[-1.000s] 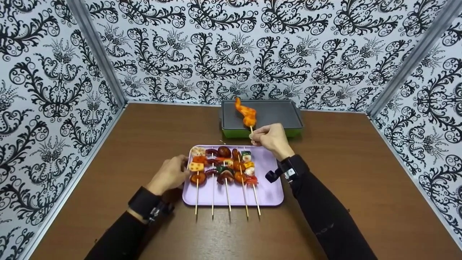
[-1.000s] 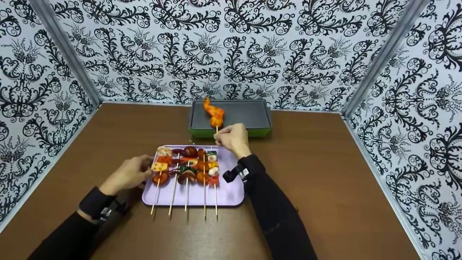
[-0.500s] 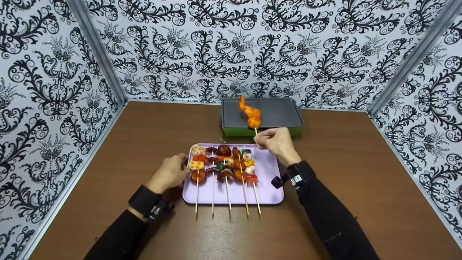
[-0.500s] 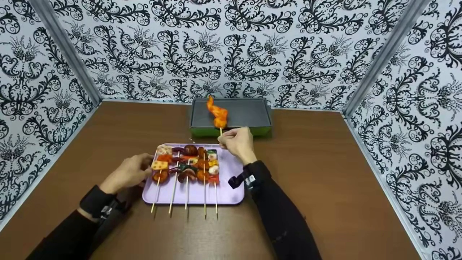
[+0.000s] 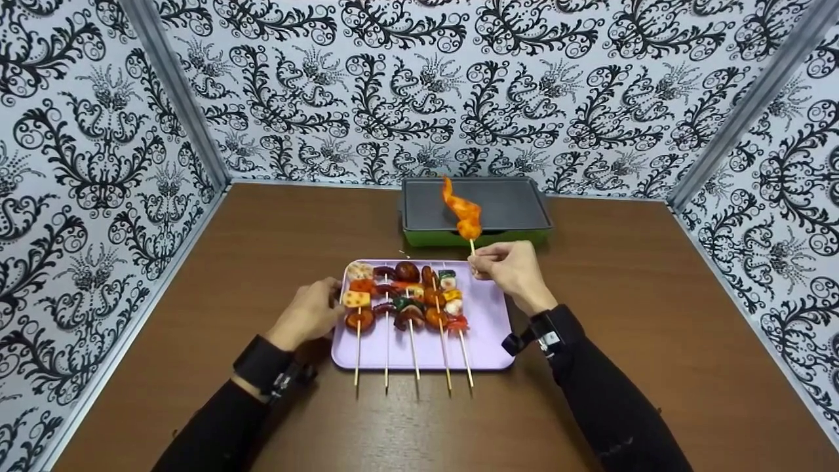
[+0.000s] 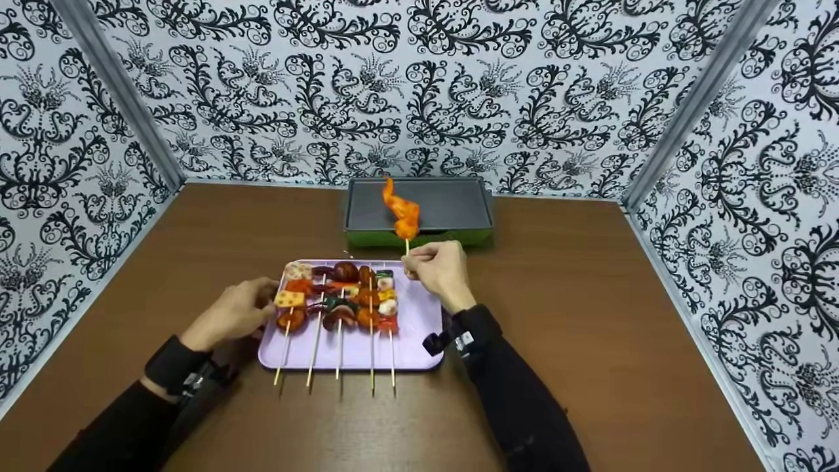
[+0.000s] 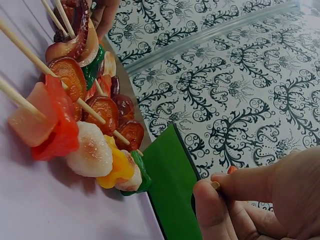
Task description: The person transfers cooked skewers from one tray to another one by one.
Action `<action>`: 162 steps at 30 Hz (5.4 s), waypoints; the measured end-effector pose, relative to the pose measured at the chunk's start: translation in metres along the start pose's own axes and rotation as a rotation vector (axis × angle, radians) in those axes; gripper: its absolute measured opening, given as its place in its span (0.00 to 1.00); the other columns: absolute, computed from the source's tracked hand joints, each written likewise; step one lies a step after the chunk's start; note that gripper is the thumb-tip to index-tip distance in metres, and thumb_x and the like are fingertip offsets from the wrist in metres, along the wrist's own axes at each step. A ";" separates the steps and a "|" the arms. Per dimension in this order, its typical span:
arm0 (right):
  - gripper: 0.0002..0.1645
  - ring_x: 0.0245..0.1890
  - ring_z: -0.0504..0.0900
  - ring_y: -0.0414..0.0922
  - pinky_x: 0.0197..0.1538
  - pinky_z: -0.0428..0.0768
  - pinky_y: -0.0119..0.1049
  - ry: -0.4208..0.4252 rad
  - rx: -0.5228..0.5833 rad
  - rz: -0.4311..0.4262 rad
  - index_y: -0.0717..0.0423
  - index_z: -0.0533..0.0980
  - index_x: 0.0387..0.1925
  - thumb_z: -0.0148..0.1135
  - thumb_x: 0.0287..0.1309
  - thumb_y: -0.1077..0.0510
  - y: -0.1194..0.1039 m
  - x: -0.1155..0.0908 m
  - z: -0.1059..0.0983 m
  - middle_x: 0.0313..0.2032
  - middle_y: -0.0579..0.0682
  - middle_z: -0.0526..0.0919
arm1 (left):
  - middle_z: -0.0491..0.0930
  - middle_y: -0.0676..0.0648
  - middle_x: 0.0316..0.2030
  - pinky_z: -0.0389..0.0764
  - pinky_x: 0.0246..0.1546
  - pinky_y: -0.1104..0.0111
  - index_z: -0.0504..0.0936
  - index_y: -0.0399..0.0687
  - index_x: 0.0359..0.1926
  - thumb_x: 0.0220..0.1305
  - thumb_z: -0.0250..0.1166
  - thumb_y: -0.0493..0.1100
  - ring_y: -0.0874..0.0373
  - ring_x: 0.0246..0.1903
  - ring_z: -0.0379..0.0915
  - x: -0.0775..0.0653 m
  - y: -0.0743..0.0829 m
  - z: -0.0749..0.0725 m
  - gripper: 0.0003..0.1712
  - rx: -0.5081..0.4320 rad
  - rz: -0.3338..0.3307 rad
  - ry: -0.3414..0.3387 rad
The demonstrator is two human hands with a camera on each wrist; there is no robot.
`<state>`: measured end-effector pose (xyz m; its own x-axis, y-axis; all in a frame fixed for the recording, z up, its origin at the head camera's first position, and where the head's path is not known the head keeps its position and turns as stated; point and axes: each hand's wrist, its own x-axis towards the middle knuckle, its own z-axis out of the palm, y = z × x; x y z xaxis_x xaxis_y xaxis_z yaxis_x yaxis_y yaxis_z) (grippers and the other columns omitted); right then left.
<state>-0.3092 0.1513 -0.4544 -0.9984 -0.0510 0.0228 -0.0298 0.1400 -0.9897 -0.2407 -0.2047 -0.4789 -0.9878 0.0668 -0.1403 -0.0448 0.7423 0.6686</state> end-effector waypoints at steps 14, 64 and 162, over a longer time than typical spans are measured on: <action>0.15 0.32 0.88 0.54 0.39 0.89 0.43 -0.005 -0.004 0.009 0.71 0.83 0.44 0.74 0.55 0.68 0.005 -0.015 -0.009 0.39 0.64 0.87 | 0.80 0.43 0.35 0.83 0.20 0.65 0.74 0.37 0.65 0.66 0.65 0.38 0.53 0.25 0.79 0.000 -0.002 0.000 0.27 0.027 0.032 0.028; 0.10 0.29 0.87 0.51 0.35 0.89 0.44 -0.067 -0.153 -0.024 0.68 0.84 0.38 0.75 0.54 0.65 0.023 -0.069 -0.035 0.32 0.60 0.87 | 0.80 0.43 0.36 0.83 0.31 0.62 0.74 0.35 0.65 0.65 0.66 0.39 0.51 0.33 0.78 -0.001 -0.001 -0.002 0.29 0.078 0.055 0.044; 0.13 0.27 0.88 0.51 0.34 0.89 0.42 -0.149 -0.120 0.175 0.71 0.83 0.38 0.76 0.53 0.65 0.036 -0.136 -0.034 0.28 0.60 0.86 | 0.80 0.43 0.36 0.83 0.33 0.62 0.75 0.34 0.63 0.65 0.67 0.40 0.50 0.35 0.78 0.000 -0.001 -0.001 0.27 0.085 0.060 0.046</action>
<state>-0.1759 0.1972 -0.4881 -0.9712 -0.1596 -0.1771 0.1285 0.2756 -0.9526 -0.2412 -0.2061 -0.4784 -0.9943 0.0834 -0.0672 0.0251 0.7918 0.6103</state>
